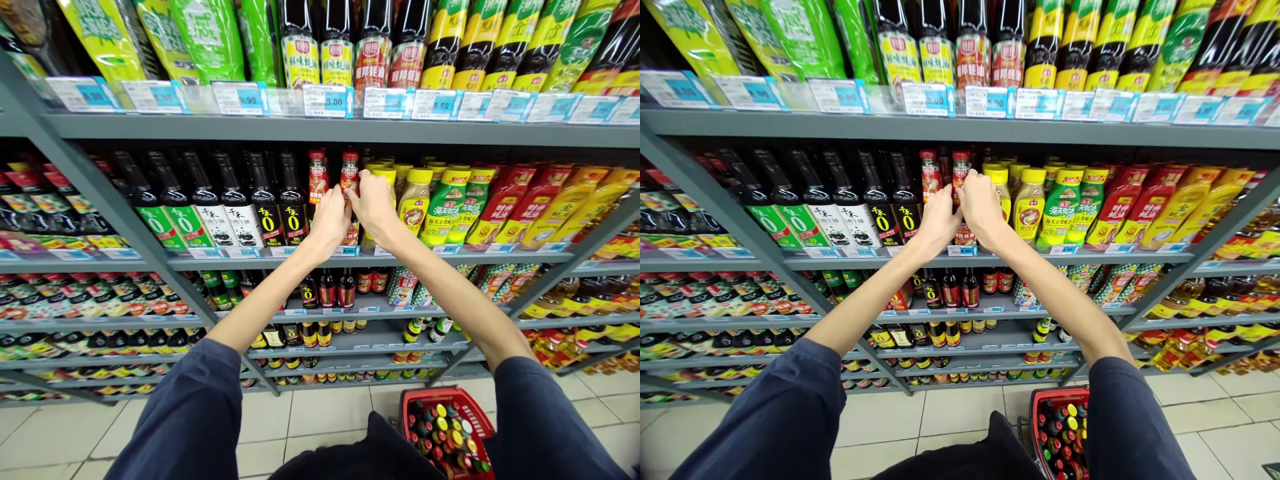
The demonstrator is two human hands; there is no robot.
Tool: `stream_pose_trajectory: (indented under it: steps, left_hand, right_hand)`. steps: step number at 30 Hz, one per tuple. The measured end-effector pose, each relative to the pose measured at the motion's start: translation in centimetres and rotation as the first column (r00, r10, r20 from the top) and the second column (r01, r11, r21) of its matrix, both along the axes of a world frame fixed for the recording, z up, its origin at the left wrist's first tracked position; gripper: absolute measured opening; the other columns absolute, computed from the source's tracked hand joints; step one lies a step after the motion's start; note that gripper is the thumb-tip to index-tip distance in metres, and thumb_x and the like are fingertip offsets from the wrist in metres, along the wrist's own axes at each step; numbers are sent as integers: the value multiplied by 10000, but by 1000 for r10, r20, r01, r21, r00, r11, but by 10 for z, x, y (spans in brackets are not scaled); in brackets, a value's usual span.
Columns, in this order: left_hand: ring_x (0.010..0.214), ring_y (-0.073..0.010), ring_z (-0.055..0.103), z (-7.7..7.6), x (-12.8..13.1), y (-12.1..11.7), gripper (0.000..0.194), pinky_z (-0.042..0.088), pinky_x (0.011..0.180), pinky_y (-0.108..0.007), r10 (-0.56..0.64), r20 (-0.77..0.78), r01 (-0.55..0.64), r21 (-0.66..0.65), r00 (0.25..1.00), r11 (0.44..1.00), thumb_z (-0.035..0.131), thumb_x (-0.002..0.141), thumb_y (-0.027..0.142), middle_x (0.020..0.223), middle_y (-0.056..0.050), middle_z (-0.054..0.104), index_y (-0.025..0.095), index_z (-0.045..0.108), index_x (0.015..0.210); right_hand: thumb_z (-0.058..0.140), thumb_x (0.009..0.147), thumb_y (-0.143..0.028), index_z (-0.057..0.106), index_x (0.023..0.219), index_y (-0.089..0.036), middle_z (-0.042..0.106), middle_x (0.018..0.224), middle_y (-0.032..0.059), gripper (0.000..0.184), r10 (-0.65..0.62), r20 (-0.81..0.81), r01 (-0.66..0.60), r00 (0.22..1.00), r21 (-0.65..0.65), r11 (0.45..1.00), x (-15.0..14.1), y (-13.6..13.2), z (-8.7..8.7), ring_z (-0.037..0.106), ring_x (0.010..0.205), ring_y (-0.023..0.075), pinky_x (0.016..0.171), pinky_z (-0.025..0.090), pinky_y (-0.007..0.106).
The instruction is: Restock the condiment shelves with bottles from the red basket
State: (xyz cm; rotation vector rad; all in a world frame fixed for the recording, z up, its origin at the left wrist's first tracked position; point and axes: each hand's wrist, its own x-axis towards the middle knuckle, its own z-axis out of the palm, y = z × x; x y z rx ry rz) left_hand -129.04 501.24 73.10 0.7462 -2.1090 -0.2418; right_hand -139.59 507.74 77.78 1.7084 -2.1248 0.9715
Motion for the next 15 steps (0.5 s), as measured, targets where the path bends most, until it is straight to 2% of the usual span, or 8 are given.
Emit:
stream_pose_trajectory:
  steps: [2,4,6,8,12,15]
  left_hand:
    - [1219,-386,654,0,-1,3,464,498,1064,-533,-31,-25,33,54,999,998,496,1034,372,1242,-227,686,109,486,1416]
    - [1199,-396,670,0,-3,3,515,509,1044,-517,-87,-73,93,89,994,992,529,1025,426,1196,-215,707,123,462,1436]
    - [1199,-394,673,-3,-5,1,470,521,1031,-509,-147,-131,159,87,980,984,550,1022,447,1165,-193,717,164,493,1392]
    - [1220,-386,662,-6,-9,-3,412,527,1034,-516,-183,-175,198,73,967,977,537,1030,459,1189,-182,710,193,521,1344]
    - [1283,-377,620,-7,-17,-9,396,508,1071,-510,-174,-200,197,100,964,975,508,1046,458,1233,-184,692,181,531,1328]
    - [1365,-386,551,0,-15,1,424,456,1128,-506,-140,-169,162,121,976,979,519,1042,410,1318,-196,650,159,511,1385]
  right_hand:
    - [520,1030,-387,591,1251,-76,673,1200,263,389,48,27,-47,998,-38,998,-1,-3,-4,634,1234,431,1076,483,597]
    - [522,1031,-480,577,1266,-108,664,1177,250,444,178,59,-169,982,-133,977,-8,-10,-11,611,1268,451,1081,479,638]
    - [523,1018,-563,565,1279,-145,660,1144,228,494,320,72,-294,945,-245,924,-17,-20,-20,594,1293,466,1078,479,673]
    - [522,1005,-613,558,1282,-163,659,1113,218,530,401,85,-359,912,-307,881,-25,-28,-27,584,1303,484,1065,483,699]
    - [519,1002,-620,566,1256,-153,653,1088,225,534,402,124,-351,907,-303,886,-26,-35,-27,567,1311,512,1052,475,732]
    - [519,1032,-512,580,1236,-128,654,1102,234,438,294,114,-259,949,-248,933,-13,-24,-18,583,1287,492,1062,465,715]
